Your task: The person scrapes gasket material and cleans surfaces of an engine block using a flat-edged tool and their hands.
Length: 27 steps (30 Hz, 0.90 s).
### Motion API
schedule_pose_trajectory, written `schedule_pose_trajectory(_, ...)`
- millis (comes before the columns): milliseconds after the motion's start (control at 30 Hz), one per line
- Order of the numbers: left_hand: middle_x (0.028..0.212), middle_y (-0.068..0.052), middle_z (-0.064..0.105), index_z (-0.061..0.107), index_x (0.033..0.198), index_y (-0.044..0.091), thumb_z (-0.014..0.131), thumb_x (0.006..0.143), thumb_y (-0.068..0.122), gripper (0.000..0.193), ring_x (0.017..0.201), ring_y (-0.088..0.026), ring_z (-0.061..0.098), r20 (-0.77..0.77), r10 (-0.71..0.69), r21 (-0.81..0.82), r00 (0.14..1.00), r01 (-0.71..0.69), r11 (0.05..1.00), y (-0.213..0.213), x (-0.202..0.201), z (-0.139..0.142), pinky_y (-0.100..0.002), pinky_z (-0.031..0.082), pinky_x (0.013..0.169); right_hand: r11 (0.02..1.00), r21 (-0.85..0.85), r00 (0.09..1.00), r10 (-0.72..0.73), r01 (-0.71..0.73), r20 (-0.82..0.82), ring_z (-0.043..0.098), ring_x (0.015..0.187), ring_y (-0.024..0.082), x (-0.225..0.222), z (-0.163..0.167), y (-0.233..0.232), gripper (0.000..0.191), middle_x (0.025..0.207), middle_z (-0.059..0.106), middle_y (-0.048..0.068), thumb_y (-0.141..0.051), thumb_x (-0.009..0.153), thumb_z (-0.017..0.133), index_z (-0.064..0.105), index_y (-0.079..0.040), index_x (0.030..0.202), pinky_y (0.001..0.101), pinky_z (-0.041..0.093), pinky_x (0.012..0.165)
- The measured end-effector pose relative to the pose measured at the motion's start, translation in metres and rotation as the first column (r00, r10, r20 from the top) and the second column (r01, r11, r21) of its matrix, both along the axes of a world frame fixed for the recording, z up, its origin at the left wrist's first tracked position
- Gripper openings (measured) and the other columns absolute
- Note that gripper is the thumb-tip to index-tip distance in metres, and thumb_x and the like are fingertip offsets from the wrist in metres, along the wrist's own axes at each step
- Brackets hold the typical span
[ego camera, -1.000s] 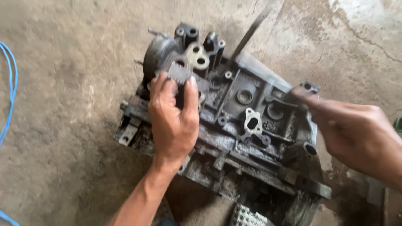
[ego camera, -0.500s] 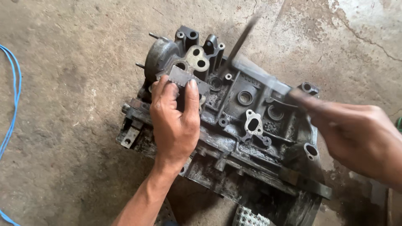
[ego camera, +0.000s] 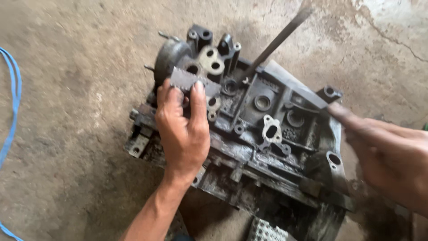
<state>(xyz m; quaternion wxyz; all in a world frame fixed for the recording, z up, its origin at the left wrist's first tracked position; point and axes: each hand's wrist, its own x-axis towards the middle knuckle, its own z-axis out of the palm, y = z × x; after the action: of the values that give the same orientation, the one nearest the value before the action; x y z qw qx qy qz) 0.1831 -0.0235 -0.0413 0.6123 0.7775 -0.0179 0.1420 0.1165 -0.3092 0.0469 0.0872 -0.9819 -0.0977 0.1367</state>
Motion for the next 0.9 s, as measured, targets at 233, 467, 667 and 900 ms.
schedule_pose_trajectory(233, 0.099, -0.012, 0.062, 0.06, 0.092, -0.002, 0.057, 0.111, 0.016, 0.026, 0.087, -0.022, 0.061, 0.08, 0.001, 0.085, 0.997, -0.007, 0.996, -0.001, 0.0, -0.004, -0.039, 0.049, 0.077, 0.996, 0.08, 0.987, 0.025, -0.038, 0.158, 0.063, 0.053, 0.013, -0.008, -0.005, -0.018, 0.049, 0.084, 0.074, 0.007, -0.012, 0.1, 0.055, 0.05, -0.018, 0.149, 0.0279, 0.055, 0.042)
schedule_pose_trajectory(467, 0.096, -0.01, 0.063, 0.063, 0.096, -0.001, 0.056, 0.108, 0.018, 0.024, 0.079, -0.018, 0.064, 0.003, 0.003, 0.006, 1.0, -0.003, 1.0, -0.001, -0.001, -0.005, -0.033, 0.052, 0.067, 0.983, -0.171, 0.997, 0.064, -0.068, -0.031, 0.063, 0.041, 0.011, -0.015, -0.028, -0.04, 0.051, 0.112, 0.078, 0.007, -0.014, 0.099, 0.046, 0.053, -0.024, 0.149, 0.0241, 0.049, 0.031)
schedule_pose_trajectory(667, 0.099, -0.013, 0.063, 0.062, 0.096, -0.004, 0.058, 0.113, 0.016, 0.027, 0.091, -0.024, 0.062, 0.136, -0.003, 0.141, 0.991, -0.016, 0.99, -0.003, 0.0, -0.001, -0.04, 0.049, 0.081, 0.993, -0.042, 0.963, -0.114, 0.107, -0.246, 0.065, 0.045, 0.011, -0.015, -0.024, -0.038, 0.052, 0.098, 0.081, 0.005, -0.026, 0.099, 0.054, 0.05, -0.034, 0.151, 0.0229, 0.053, 0.039)
schedule_pose_trajectory(900, 0.097, -0.011, 0.063, 0.061, 0.089, -0.002, 0.058, 0.109, 0.015, 0.026, 0.088, -0.023, 0.063, 0.042, -0.01, 0.084, 0.999, 0.006, 0.996, -0.002, -0.003, -0.001, -0.039, 0.05, 0.076, 0.993, -0.117, 0.972, -0.05, 0.024, -0.23, 0.067, 0.047, 0.014, -0.022, -0.022, -0.037, 0.057, 0.103, 0.078, 0.004, -0.023, 0.097, 0.053, 0.045, -0.033, 0.153, 0.0275, 0.054, 0.036)
